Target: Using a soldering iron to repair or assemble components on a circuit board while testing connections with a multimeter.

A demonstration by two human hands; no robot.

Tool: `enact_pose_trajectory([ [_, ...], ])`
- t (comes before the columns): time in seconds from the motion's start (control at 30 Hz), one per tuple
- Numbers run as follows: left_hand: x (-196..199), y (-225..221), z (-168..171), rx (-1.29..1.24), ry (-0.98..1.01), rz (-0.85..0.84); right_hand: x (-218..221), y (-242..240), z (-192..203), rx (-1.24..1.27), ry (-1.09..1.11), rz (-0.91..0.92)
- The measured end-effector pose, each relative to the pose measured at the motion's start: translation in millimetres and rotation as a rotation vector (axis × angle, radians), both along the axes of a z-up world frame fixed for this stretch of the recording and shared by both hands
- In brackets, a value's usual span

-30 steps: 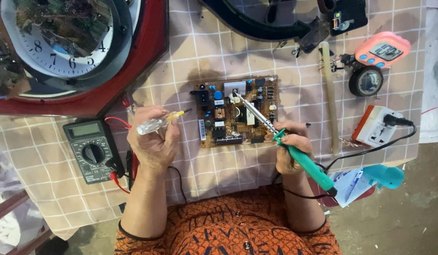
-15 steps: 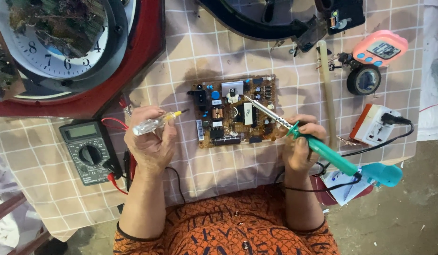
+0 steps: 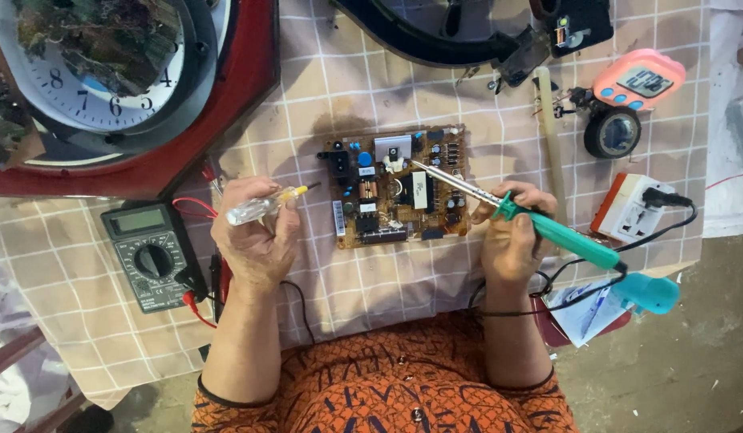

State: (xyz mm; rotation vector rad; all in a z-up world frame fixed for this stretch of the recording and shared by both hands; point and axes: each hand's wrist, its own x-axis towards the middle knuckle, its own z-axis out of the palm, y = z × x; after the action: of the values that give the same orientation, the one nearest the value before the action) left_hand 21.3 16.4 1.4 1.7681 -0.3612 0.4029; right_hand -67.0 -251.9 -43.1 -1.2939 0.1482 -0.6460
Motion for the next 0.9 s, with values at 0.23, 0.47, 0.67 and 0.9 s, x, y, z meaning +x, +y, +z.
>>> enact_pose_trajectory([
  [0.23,0,0,0,-0.028,0.007,-0.009,11,4,26,-0.006,0.068,0.055],
  [0.47,-1,0,2,0.028,-0.024,0.008,20,-1,25,0.015,0.094,0.125],
  [0.67,-1,1,5,0.06,-0.006,0.011,14,-12,0,-0.103,-0.016,0.152],
  [0.9,-1,1,2,0.058,0.013,0.025,18,-7,7,-0.216,-0.197,0.157],
])
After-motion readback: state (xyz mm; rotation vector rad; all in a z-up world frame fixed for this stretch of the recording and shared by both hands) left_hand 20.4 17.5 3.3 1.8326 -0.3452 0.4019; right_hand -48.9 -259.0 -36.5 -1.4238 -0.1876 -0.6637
